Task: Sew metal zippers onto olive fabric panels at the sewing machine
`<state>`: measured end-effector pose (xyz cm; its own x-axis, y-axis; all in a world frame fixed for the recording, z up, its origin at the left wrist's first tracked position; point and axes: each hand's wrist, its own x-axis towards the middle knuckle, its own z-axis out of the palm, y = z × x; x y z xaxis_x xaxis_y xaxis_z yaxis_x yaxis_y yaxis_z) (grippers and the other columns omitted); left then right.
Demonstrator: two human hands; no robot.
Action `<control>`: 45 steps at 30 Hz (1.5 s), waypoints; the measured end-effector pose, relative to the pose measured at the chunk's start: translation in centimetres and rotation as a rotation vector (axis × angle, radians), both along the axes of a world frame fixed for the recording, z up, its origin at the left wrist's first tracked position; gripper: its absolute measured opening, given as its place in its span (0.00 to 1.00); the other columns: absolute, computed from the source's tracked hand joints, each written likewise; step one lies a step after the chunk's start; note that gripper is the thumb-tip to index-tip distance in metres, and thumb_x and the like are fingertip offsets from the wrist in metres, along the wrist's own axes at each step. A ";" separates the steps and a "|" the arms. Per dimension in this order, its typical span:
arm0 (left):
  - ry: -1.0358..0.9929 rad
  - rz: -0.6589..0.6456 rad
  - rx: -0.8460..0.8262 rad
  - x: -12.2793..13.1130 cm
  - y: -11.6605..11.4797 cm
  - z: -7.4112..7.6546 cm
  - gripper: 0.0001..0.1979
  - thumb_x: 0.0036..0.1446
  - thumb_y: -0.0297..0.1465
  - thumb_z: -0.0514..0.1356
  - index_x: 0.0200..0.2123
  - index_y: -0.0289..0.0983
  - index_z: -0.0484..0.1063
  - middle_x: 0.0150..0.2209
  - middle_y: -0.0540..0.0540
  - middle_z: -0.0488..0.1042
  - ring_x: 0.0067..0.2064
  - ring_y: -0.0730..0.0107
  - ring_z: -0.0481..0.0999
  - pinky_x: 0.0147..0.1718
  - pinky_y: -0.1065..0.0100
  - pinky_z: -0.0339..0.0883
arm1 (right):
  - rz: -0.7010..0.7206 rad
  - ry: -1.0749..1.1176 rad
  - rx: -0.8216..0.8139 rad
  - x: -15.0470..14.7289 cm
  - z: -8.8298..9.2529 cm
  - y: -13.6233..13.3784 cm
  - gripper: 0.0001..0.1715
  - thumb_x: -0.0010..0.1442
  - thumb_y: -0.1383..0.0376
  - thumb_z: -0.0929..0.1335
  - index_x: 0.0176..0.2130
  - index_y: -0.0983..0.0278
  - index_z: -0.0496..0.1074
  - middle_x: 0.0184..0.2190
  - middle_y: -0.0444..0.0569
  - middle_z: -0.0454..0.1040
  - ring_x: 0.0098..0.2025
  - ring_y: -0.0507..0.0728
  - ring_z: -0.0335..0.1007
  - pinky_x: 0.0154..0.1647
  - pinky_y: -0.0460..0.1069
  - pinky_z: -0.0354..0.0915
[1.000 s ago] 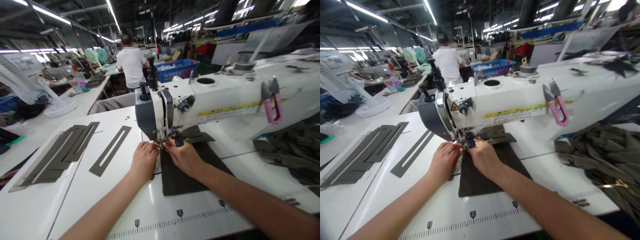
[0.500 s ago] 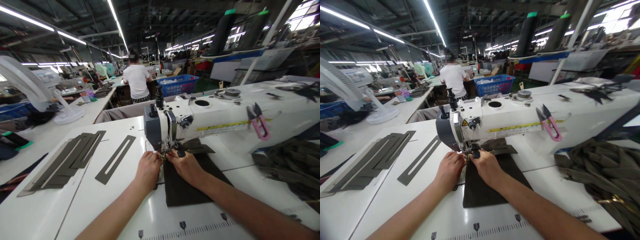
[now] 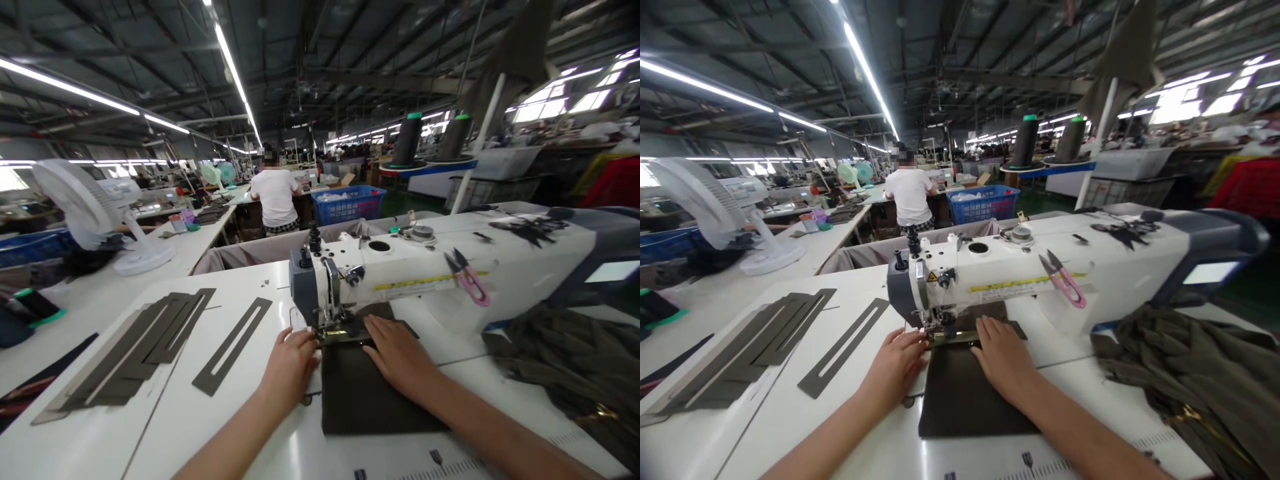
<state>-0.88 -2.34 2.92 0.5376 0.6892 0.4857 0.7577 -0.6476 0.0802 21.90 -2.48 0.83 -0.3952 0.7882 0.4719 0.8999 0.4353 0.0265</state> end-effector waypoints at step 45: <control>-0.179 -0.474 -0.003 1.5 -1.8 3.2 0.08 0.58 0.25 0.51 0.38 0.37 0.68 0.34 0.45 0.75 0.38 0.66 0.72 0.38 0.63 0.64 | 0.172 0.677 -0.317 -2.3 7.5 -7.4 0.16 0.62 0.65 0.57 0.25 0.64 0.64 0.23 0.45 0.66 0.26 0.52 0.64 0.28 0.46 0.59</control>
